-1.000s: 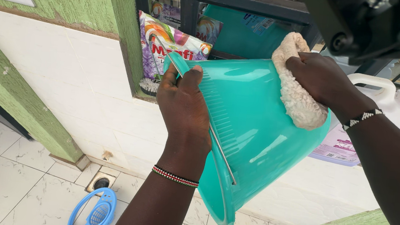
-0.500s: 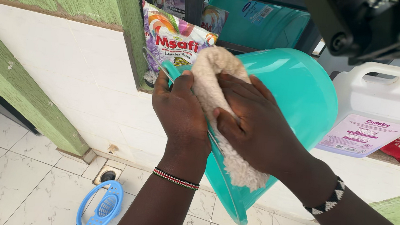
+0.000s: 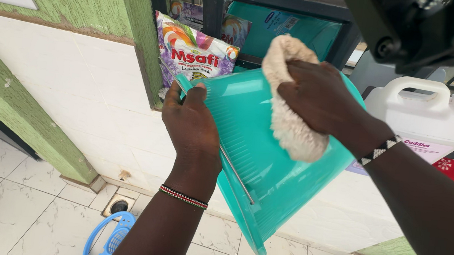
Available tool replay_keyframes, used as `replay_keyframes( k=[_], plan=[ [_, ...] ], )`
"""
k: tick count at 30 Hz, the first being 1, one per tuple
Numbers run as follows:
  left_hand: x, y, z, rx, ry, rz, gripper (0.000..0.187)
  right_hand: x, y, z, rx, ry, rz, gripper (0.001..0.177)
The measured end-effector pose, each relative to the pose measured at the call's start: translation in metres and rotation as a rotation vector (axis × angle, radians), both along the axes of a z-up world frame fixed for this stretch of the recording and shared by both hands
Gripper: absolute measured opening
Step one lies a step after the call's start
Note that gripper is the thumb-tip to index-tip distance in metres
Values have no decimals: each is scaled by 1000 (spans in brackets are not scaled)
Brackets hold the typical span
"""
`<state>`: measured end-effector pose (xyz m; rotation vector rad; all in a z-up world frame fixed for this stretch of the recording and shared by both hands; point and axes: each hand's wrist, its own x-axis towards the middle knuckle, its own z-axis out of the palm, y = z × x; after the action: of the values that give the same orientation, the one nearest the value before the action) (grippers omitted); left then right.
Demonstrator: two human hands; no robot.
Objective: The person wipes a plastic strainer with a cloth, sets it on the floor, and wipes the inside and outside of a bucket using the cloth.
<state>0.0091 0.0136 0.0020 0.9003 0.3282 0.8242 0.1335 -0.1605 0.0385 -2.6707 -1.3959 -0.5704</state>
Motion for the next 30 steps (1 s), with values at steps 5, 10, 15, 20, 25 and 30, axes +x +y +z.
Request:
replay_keyframes(
  k=[5, 10, 15, 20, 25, 30],
  plan=[
    [6, 1, -5, -27, -46, 37, 41, -82, 40, -16, 201, 282, 315, 45],
    [-6, 9, -13, -221, -46, 1, 56, -109, 8, -24, 141, 417, 452, 55],
    [-7, 12, -11, -293, -62, -35, 57, -127, -42, -43, 74, 241, 577, 45],
    [2, 14, -8, -343, 81, -12, 57, -124, -25, -36, 50, 230, 446, 55],
    [8, 5, -6, -120, -145, -134, 26, -84, 34, -7, 132, 231, 352, 37],
    [-15, -21, 4, -69, -120, -118, 32, -26, 106, 19, -155, 219, 169, 26]
  ],
)
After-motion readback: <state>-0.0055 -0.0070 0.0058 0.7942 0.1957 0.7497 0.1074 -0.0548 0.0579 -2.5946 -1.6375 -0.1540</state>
